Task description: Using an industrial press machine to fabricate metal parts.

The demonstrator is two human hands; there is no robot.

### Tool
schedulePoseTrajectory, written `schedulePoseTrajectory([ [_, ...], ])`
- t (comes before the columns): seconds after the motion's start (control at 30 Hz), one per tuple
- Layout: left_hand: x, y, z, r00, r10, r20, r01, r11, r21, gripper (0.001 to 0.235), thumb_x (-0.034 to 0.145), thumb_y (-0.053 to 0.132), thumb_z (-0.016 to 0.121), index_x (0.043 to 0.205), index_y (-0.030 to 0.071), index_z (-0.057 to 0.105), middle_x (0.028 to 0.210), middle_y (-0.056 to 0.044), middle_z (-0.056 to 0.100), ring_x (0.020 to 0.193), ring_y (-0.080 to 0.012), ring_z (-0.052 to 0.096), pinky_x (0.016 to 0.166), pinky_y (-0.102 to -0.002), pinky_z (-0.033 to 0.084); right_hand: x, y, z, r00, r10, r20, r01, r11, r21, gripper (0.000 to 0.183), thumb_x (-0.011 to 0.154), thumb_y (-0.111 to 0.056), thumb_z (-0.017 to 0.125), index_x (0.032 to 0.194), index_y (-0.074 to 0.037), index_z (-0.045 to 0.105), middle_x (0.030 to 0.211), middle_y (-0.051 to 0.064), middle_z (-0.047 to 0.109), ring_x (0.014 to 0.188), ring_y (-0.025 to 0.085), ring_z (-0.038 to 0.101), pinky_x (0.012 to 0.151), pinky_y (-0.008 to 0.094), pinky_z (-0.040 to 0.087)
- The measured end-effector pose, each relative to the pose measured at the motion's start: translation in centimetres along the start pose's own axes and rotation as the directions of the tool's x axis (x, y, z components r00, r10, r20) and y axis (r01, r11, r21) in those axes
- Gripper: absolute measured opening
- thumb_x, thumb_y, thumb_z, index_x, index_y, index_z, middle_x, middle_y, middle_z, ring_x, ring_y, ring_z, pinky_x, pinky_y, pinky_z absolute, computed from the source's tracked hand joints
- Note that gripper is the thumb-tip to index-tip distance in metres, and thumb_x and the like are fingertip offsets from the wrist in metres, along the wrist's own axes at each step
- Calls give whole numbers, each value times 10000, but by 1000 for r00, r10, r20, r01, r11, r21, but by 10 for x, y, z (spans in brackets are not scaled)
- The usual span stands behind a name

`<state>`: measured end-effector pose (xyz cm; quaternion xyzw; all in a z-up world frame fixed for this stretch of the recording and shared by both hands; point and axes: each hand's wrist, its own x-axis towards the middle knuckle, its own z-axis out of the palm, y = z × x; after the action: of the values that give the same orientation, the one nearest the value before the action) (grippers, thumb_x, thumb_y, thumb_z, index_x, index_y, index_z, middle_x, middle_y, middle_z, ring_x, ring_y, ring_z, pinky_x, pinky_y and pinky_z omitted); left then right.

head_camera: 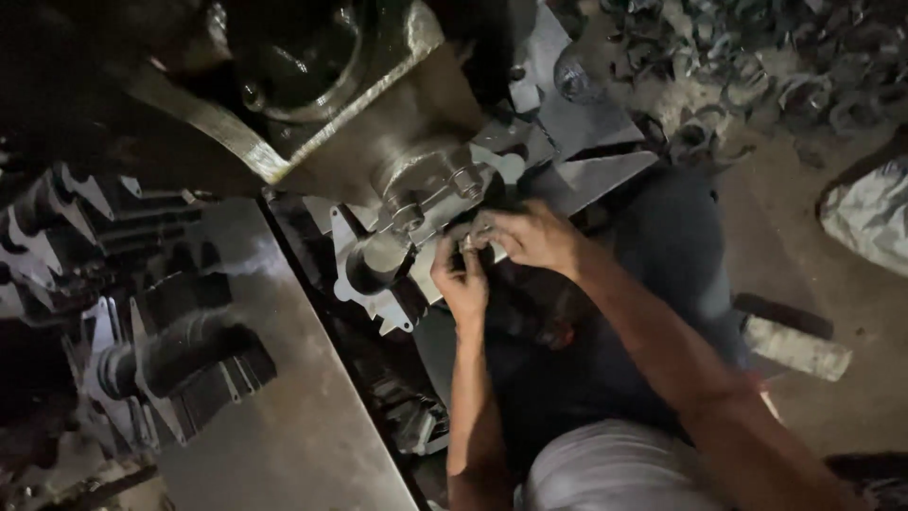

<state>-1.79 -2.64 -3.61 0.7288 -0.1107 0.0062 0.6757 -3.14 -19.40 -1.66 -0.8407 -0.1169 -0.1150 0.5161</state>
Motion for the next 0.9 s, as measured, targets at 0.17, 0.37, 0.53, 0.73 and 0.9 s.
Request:
schedulePoseTrajectory([
  [0.17, -6, 3, 8, 991, 111, -77, -84, 953, 292, 126, 974, 106, 735, 987, -8, 683, 843, -92, 696, 730, -162, 661, 681, -286, 531, 18, -38, -17, 978, 75, -193, -89, 994, -62, 557, 845, -173, 779, 1317, 37, 570, 1057, 227, 722, 871, 398, 725, 701, 452, 584],
  [0.37, 6, 42, -2, 650, 645, 402, -650, 199, 733, 432, 790, 120, 719, 1217, 63, 699, 1251, -189, 656, 1022, -356, 634, 837, -477, 526, -14, -46, -44, 854, -27, -519, -74, 982, -173, 430, 909, -197, 810, 1264, -22, 640, 1175, 205, 736, 813, 326, 741, 688, 405, 589],
  [0.53, 49, 62, 2, 590, 558, 584, -690, -27, 723, 448, 935, 121, 703, 1379, 67, 675, 1330, -111, 636, 1018, -275, 614, 844, -406, 527, -22, -16, -24, 922, 53, -383, -138, 970, -199, 319, 974, -194, 751, 1259, -72, 672, 1166, 179, 737, 1077, 361, 712, 910, 439, 584],
  [0.73, 43, 107, -22, 848, 406, 341, -516, 479, 711, 427, 887, 174, 793, 1272, 88, 628, 1229, -138, 629, 1043, -307, 644, 836, -401, 556, -18, -23, -17, 897, -188, -400, 63, 950, -307, 452, 994, -167, 701, 1402, -52, 543, 1262, 293, 600, 1110, 484, 635, 914, 492, 546],
  [0.9, 17, 89, -21, 850, -466, -248, 526, 708, 471, 746, 890, 226, 865, 1527, 55, 518, 1037, -319, 702, 888, -514, 578, 746, -511, 462, -20, -1, 2, 957, -1, -289, -112, 921, -373, 452, 993, -108, 693, 1439, -138, 622, 1146, 256, 624, 1021, 478, 659, 821, 518, 554],
])
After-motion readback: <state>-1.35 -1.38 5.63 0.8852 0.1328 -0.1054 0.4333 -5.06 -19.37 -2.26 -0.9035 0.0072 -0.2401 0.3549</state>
